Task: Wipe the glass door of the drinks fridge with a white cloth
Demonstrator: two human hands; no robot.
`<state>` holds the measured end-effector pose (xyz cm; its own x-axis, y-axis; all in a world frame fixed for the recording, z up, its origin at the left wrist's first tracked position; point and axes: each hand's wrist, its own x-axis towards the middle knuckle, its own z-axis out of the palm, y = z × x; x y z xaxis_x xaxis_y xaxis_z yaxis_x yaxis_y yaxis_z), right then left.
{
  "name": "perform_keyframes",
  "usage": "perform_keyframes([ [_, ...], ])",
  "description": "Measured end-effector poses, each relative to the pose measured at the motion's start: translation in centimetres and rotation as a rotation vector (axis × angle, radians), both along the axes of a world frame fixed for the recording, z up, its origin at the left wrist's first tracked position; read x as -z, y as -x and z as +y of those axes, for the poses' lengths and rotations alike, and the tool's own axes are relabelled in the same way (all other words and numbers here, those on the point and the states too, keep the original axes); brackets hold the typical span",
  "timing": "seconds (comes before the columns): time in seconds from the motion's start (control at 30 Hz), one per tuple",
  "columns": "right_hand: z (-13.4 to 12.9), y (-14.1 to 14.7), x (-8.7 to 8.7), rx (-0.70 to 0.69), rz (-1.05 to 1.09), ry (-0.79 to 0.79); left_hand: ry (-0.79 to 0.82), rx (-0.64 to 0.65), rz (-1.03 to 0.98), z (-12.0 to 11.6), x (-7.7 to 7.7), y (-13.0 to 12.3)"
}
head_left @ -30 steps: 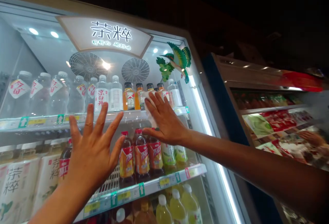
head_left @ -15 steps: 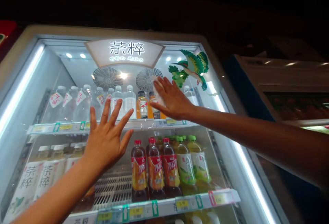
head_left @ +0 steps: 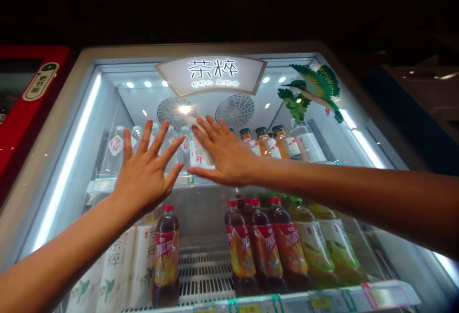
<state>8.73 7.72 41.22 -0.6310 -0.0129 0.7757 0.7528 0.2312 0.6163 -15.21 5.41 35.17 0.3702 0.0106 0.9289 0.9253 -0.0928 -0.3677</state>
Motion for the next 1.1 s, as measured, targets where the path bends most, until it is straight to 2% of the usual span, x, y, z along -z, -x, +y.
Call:
perform_keyframes([
  [0.07,0.0,1.7,-0.6,0.009,-0.059,0.001,0.017,0.0,-0.019,0.1,-0.8,1.6],
  [0.2,-0.1,5.2,-2.9,0.024,0.213,0.06,0.075,0.013,-0.085,-0.1,-2.1,4.8],
  [0.27,-0.2,7.1,-2.6,0.027,0.192,0.064,0.088,0.038,-0.087,-0.2,-2.5,6.5],
  [0.33,-0.5,8.9,-1.4,0.022,0.028,0.048,0.082,0.063,-0.067,-0.2,-2.6,8.3],
  [0.4,-0.7,10.4,-1.1,0.021,-0.074,0.05,0.083,0.063,-0.06,-0.2,-2.5,10.0],
  [0.53,-1.0,12.5,-3.1,0.078,0.168,0.129,0.074,0.063,-0.073,-0.6,-1.8,12.4],
  [0.6,-1.2,13.0,-2.8,0.054,0.154,0.133,0.05,0.071,-0.07,-1.1,-1.3,13.1],
  [0.7,-1.4,13.3,-0.1,-0.038,-0.18,0.106,0.022,0.057,-0.087,-1.9,-0.8,13.8],
  [0.77,-1.6,13.2,0.7,-0.06,-0.305,0.099,0.018,0.054,-0.095,-2.2,-0.6,14.1],
  [0.83,-1.8,13.2,-0.4,-0.006,-0.172,0.123,0.024,0.054,-0.093,-2.2,-0.5,14.3],
  [0.9,-2.0,13.3,-2.0,0.078,0.102,0.143,0.023,0.052,-0.078,-2.2,-0.4,14.3],
  [0.97,-2.0,13.5,-2.2,0.113,0.205,0.14,0.008,0.047,-0.059,-2.2,-0.3,14.2],
  [1.0,-2.0,13.5,-1.5,0.098,0.142,0.129,-0.001,0.044,-0.053,-2.3,-0.3,14.1],
  [1.1,-1.8,13.0,1.3,0.005,-0.237,0.09,-0.016,0.038,-0.051,-2.6,-0.3,13.7],
])
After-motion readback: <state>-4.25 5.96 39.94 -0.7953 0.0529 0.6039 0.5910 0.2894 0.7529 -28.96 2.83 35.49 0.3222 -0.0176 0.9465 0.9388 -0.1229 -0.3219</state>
